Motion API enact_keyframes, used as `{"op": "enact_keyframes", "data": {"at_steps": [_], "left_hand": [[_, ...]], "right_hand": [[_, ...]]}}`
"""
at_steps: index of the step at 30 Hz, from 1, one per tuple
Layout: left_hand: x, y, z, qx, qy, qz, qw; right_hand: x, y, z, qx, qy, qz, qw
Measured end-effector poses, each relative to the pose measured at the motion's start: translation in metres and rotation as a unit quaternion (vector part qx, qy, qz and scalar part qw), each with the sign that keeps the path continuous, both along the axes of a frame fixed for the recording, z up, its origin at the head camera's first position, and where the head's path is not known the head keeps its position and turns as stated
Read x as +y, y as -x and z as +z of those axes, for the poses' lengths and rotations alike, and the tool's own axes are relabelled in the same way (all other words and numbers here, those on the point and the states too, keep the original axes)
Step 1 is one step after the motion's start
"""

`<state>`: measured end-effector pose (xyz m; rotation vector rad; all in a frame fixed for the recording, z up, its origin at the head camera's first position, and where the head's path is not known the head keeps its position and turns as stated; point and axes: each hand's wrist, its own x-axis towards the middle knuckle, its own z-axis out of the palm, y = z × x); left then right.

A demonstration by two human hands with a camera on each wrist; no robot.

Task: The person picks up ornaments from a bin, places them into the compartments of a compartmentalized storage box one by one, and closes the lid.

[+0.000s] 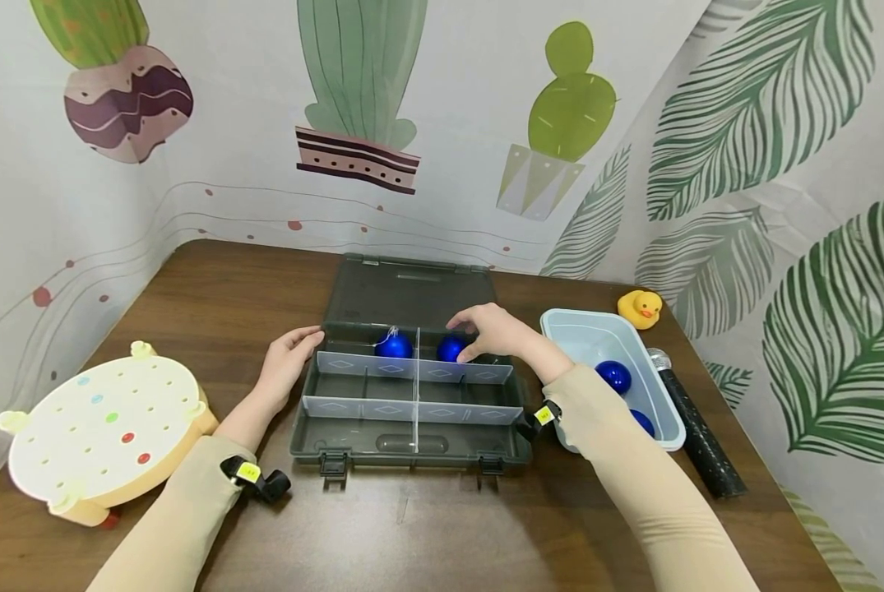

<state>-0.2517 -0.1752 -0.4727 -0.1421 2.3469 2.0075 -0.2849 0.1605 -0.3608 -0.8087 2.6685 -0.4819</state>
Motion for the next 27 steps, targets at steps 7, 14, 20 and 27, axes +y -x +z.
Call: {"op": "enact_keyframes", "data": {"at_steps": [7, 14, 20, 27], "left_hand": [[0.0, -0.002, 0.003, -0.001, 0.001, 0.0, 1.0], [0.0, -0.001, 0.003, 0.001, 0.004, -0.001, 1.0], [-0.001, -0.001, 0.001, 0.001, 0.0, 0.002, 1.0], [0.0, -0.001, 0.001, 0.005, 0.004, -0.002, 1.0]], "right_hand": [[-0.001, -0.001, 0.001, -0.007, -0.007, -0.017, 1.0], [0.005, -0.003, 0.008, -0.003, 0.009, -0.031, 0.999], [0.017, -0.006, 0.021, 0.082, 0.069, -0.041, 0.993], [0.041, -0.015, 0.039, 0.216, 0.146, -0.074, 0.963]]}}
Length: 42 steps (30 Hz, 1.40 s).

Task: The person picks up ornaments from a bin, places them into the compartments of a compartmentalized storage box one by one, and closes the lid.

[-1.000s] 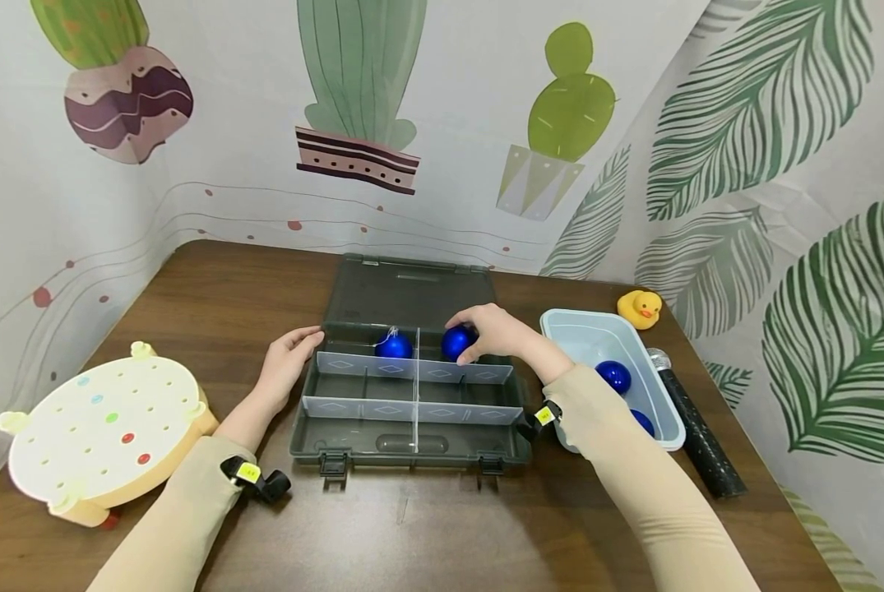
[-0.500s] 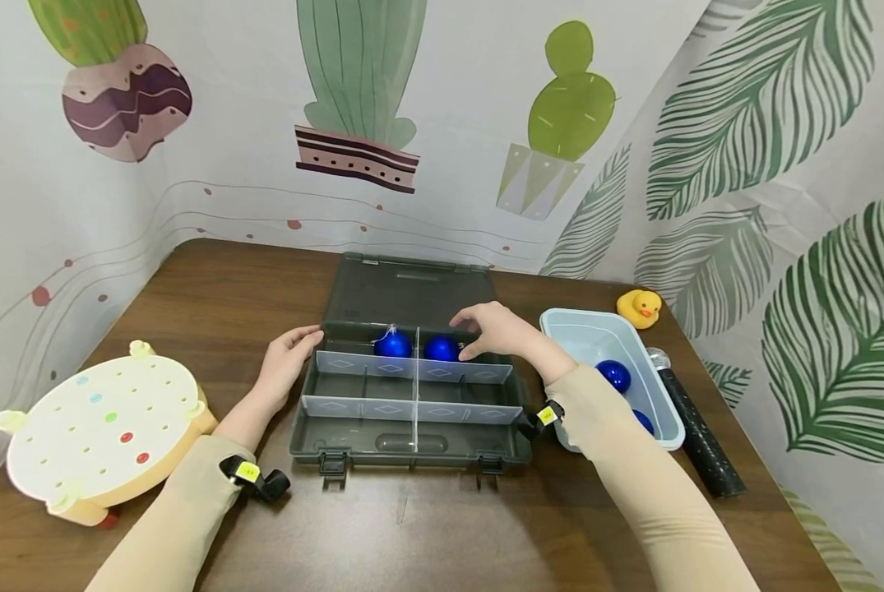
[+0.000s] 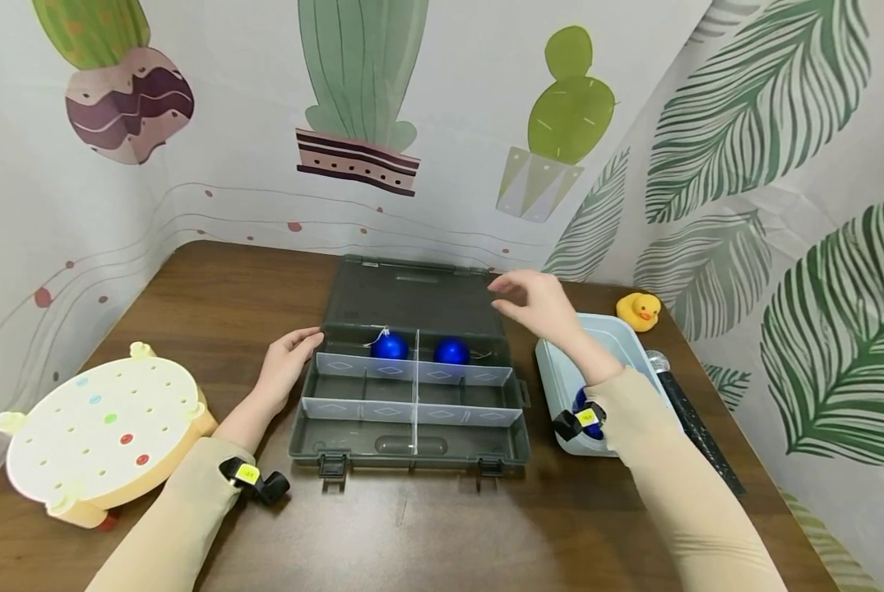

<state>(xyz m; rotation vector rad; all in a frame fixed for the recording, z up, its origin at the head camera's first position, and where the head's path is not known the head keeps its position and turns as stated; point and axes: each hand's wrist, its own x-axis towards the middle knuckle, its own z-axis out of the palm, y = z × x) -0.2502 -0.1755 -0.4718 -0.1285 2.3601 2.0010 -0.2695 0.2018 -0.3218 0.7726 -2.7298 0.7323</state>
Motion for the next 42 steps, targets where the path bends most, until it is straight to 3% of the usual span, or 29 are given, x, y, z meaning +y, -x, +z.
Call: {"op": "enact_keyframes", "data": {"at_steps": [6, 13, 22, 29, 42], "left_hand": [[0.0, -0.001, 0.0, -0.003, -0.001, 0.001, 1.0], [-0.001, 0.0, 0.0, -0.003, 0.001, 0.003, 1.0], [0.002, 0.0, 0.001, -0.003, 0.003, 0.005, 1.0], [0.0, -0.001, 0.0, -0.005, -0.003, 0.003, 1.0], [0.0, -0.001, 0.001, -0.003, -0.008, 0.0, 1.0]], "right_hand": [[0.031, -0.003, 0.009, 0.032, 0.031, -0.019, 0.999], [0.068, -0.008, 0.013, 0.033, 0.006, -0.051, 0.998], [0.11, -0.013, 0.005, -0.063, -0.056, -0.054, 0.995], [0.136, -0.015, -0.004, -0.144, -0.125, -0.02, 0.981], [0.158, -0.017, -0.019, -0.217, -0.161, 0.023, 0.963]]}}
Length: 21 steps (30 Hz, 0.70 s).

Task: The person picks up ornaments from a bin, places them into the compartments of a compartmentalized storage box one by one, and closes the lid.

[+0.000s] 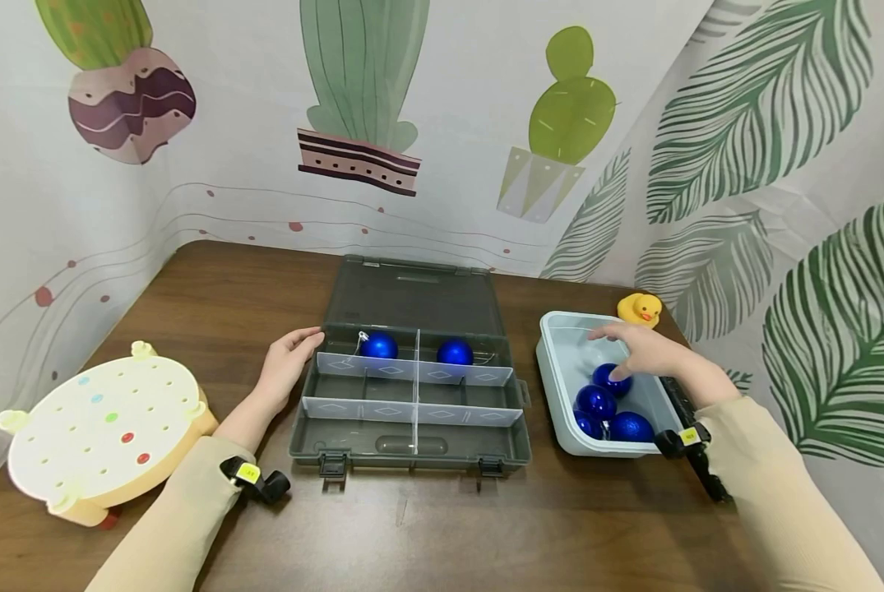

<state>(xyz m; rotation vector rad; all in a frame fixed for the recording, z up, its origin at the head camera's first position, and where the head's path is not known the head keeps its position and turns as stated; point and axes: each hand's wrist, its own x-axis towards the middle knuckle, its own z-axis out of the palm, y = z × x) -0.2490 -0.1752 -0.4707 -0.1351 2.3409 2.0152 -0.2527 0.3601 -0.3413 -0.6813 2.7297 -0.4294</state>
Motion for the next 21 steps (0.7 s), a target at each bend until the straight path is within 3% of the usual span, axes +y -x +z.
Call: {"op": "enact_keyframes", "data": {"at_steps": [21], "left_hand": [[0.002, -0.0019, 0.0029, -0.003, 0.004, 0.009, 0.9999]], "right_hand": [[-0.0041, 0.0082, -0.0057, -0.109, -0.093, 0.032, 0.989]]}}
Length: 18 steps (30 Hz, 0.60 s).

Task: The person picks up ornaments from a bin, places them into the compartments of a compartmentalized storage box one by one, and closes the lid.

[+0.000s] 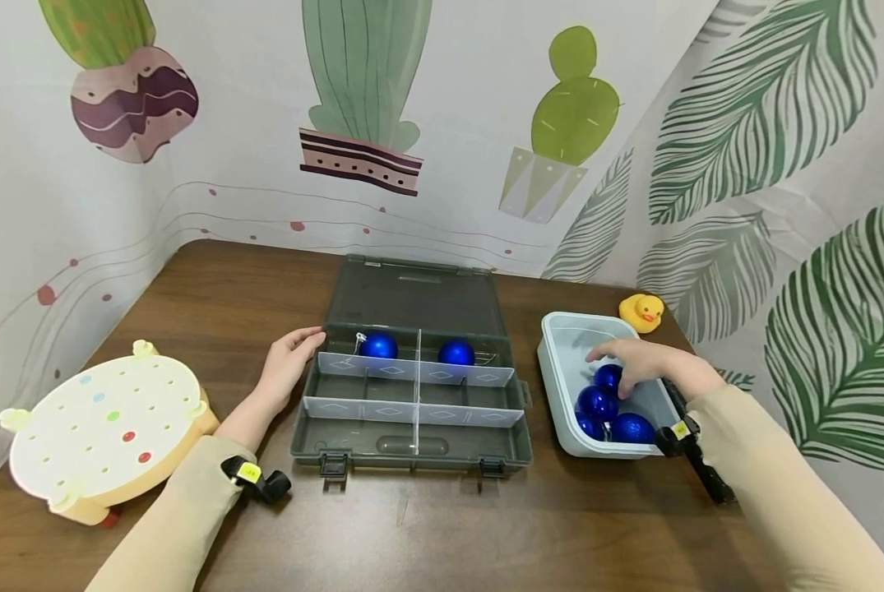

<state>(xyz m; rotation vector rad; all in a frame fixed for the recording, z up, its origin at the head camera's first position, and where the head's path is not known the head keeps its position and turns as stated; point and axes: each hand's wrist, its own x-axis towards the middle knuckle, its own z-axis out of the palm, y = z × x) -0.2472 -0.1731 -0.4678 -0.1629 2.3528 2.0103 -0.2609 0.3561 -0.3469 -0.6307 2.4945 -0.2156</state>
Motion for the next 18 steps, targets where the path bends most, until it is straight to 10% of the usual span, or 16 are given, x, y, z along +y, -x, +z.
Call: {"op": "enact_keyframes", "data": {"at_steps": [18], "left_hand": [[-0.0005, 0.0012, -0.0008, 0.001, -0.009, -0.002, 1.0]], "right_hand": [[-0.0063, 0.007, -0.0086, -0.022, -0.064, 0.01, 0.998]]}}
